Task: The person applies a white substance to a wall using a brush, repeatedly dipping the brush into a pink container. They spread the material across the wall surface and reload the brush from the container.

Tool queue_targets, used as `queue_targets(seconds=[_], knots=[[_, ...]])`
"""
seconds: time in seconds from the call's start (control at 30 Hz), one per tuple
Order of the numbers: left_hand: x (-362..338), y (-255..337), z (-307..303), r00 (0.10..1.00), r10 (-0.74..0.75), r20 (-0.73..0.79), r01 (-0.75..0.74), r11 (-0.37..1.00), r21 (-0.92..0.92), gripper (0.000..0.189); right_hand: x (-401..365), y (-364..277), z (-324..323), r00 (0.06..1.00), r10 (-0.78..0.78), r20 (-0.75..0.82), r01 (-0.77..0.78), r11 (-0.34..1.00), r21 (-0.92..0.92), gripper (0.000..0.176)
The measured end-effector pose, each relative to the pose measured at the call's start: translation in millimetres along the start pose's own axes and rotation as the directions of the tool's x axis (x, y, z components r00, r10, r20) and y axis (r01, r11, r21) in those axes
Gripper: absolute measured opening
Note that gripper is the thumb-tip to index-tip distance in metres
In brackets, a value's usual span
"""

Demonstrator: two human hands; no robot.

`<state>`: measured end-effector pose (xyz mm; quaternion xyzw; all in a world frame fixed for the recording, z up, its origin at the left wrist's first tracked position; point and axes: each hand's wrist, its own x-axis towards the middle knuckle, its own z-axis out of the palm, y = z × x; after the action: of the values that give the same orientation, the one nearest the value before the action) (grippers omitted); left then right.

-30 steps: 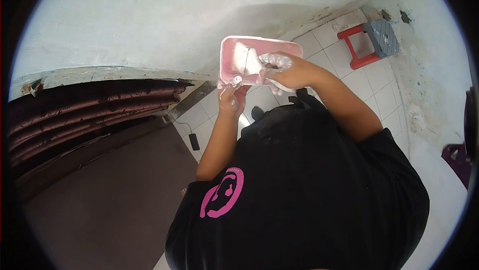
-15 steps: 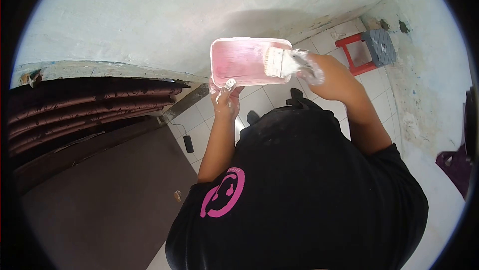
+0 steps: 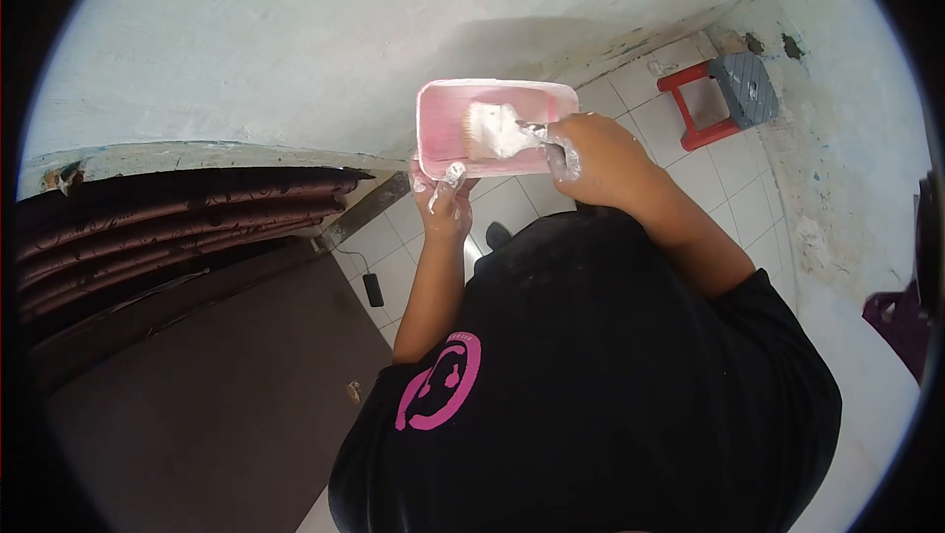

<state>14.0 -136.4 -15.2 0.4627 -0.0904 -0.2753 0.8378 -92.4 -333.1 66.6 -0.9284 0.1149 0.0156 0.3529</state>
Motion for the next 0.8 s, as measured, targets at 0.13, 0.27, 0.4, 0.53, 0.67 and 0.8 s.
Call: queue_targets(seconds=[0.13, 0.27, 0.4, 0.53, 0.67, 0.8], knots=[[-3.2, -1.8, -2.7, 0.999, 0.036, -0.041, -0.034, 0.999, 0.029, 0.059, -7.5, 23.9, -9.3, 0.999, 0.052, 0.005, -0.052, 0.997, -0.048, 0.012], [-5.5, -3.2, 4.2, 0.991, 0.091, -0.099, -0.084, 0.994, 0.073, 0.059, -22.3, 60.8, -27.8, 0.999, -0.037, 0.009, 0.031, 0.937, 0.347, 0.027], [-4.3, -6.3, 11.8, 0.982, 0.083, -0.17, -0.068, 0.993, 0.094, 0.055, -45.6, 70.0, -75.6, 0.979, -0.055, 0.196, -0.13, 0.571, 0.811, 0.046], [-2.1, -7.6, 14.8, 0.986, 0.034, -0.166, -0.022, 0.997, 0.074, 0.049, -66.2, 76.5, -77.7, 0.97, -0.064, 0.235, -0.212, 0.252, 0.944, 0.056], [1.1, 1.9, 19.6, 0.988, 0.017, -0.152, -0.008, 0.998, 0.057, 0.047, -69.2, 63.1, -84.5, 0.935, -0.08, 0.345, -0.297, 0.355, 0.887, 0.054], [4.7, 9.1, 31.4, 0.991, 0.053, -0.12, -0.039, 0.992, 0.117, 0.047, -62.2, 58.8, -64.7, 0.935, 0.06, 0.351, -0.317, 0.586, 0.745, 0.04]])
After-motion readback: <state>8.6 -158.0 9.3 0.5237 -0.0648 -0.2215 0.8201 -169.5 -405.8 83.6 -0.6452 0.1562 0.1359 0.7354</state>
